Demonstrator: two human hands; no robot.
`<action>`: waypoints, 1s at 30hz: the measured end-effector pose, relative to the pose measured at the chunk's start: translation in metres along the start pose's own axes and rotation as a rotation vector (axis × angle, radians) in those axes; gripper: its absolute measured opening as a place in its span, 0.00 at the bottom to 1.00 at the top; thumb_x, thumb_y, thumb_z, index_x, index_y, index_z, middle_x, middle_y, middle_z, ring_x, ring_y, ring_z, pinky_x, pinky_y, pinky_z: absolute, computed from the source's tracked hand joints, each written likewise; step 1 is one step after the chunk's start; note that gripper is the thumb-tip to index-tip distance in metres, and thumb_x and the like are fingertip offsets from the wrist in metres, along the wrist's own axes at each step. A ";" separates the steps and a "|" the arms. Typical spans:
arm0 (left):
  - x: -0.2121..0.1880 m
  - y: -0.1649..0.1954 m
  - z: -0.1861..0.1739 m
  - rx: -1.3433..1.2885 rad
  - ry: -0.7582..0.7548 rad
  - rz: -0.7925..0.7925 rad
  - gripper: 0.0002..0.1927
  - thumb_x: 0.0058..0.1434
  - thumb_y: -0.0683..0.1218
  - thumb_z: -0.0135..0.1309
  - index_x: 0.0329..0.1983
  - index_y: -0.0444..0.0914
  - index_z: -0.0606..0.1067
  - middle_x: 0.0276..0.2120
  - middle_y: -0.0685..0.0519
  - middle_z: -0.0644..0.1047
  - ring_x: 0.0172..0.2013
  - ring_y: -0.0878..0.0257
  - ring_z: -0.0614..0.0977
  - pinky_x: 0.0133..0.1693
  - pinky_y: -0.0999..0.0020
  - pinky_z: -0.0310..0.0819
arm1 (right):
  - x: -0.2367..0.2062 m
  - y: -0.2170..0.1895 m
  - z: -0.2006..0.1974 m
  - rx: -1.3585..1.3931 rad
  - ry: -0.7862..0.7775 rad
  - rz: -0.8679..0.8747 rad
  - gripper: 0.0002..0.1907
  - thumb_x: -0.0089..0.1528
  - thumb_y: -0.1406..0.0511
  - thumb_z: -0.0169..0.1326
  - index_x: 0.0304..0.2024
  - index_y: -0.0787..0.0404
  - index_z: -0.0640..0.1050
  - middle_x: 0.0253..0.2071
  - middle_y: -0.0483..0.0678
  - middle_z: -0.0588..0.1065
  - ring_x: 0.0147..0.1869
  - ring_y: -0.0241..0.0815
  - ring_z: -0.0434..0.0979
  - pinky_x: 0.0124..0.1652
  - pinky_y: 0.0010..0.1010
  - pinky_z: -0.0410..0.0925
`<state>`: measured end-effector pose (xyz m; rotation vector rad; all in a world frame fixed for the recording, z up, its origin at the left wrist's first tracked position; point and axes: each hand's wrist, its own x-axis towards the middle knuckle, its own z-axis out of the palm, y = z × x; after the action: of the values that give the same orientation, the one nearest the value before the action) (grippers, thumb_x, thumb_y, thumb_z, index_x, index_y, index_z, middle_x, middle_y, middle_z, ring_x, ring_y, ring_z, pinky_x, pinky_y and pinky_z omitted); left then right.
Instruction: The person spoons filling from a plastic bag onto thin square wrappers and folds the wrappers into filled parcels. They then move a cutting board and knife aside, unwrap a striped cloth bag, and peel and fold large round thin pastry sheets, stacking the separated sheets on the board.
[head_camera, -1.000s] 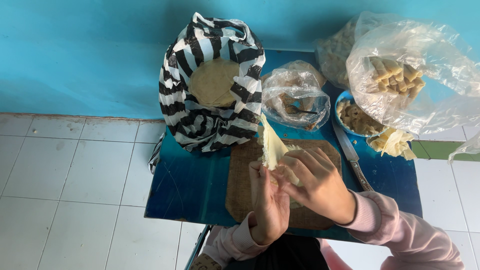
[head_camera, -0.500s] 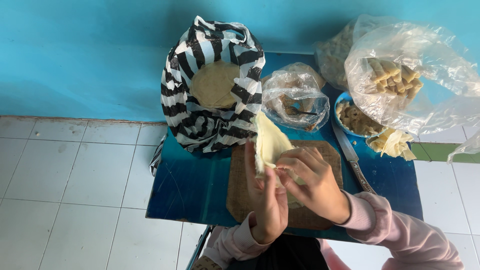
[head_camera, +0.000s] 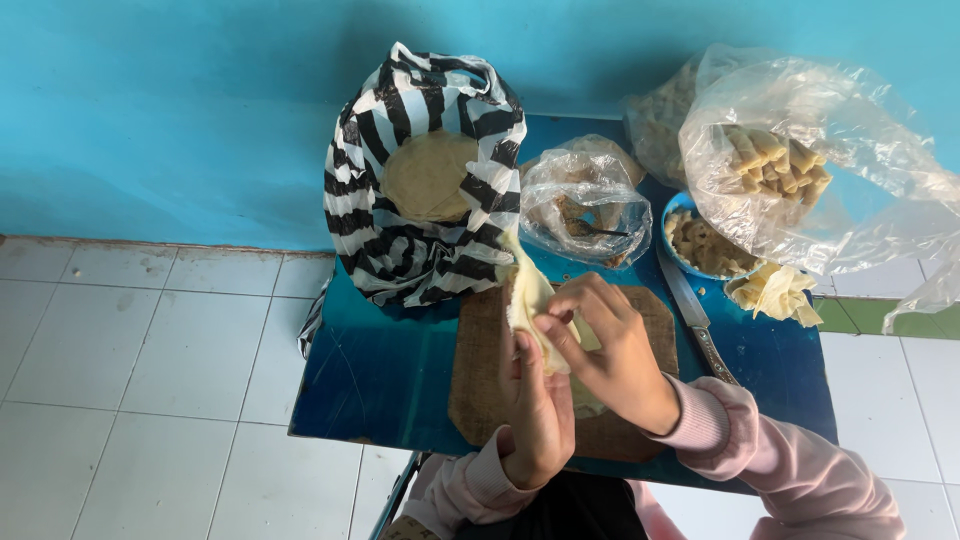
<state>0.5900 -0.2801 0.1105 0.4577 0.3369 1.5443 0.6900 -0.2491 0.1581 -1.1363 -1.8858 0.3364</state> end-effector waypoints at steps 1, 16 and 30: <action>0.000 0.001 0.001 -0.028 0.013 -0.004 0.34 0.75 0.53 0.39 0.80 0.37 0.47 0.72 0.44 0.60 0.70 0.57 0.64 0.69 0.59 0.57 | 0.000 0.000 -0.001 0.039 0.000 0.040 0.10 0.63 0.65 0.61 0.42 0.63 0.75 0.42 0.50 0.77 0.44 0.46 0.80 0.44 0.32 0.70; -0.008 -0.012 -0.009 0.255 -0.047 0.118 0.35 0.76 0.50 0.39 0.80 0.37 0.41 0.76 0.41 0.55 0.73 0.56 0.62 0.71 0.58 0.57 | -0.001 -0.016 -0.007 0.120 -0.016 -0.054 0.17 0.61 0.64 0.64 0.46 0.65 0.72 0.46 0.52 0.75 0.48 0.48 0.80 0.46 0.33 0.72; -0.001 -0.004 -0.001 0.129 -0.017 0.148 0.36 0.76 0.55 0.38 0.80 0.35 0.45 0.77 0.42 0.53 0.74 0.53 0.58 0.73 0.55 0.51 | -0.023 0.026 0.016 0.911 0.054 0.524 0.08 0.69 0.68 0.55 0.46 0.65 0.70 0.42 0.43 0.73 0.47 0.29 0.72 0.46 0.25 0.68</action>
<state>0.5932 -0.2813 0.1070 0.6080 0.3985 1.6671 0.6965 -0.2507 0.1209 -0.9344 -1.1102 1.2834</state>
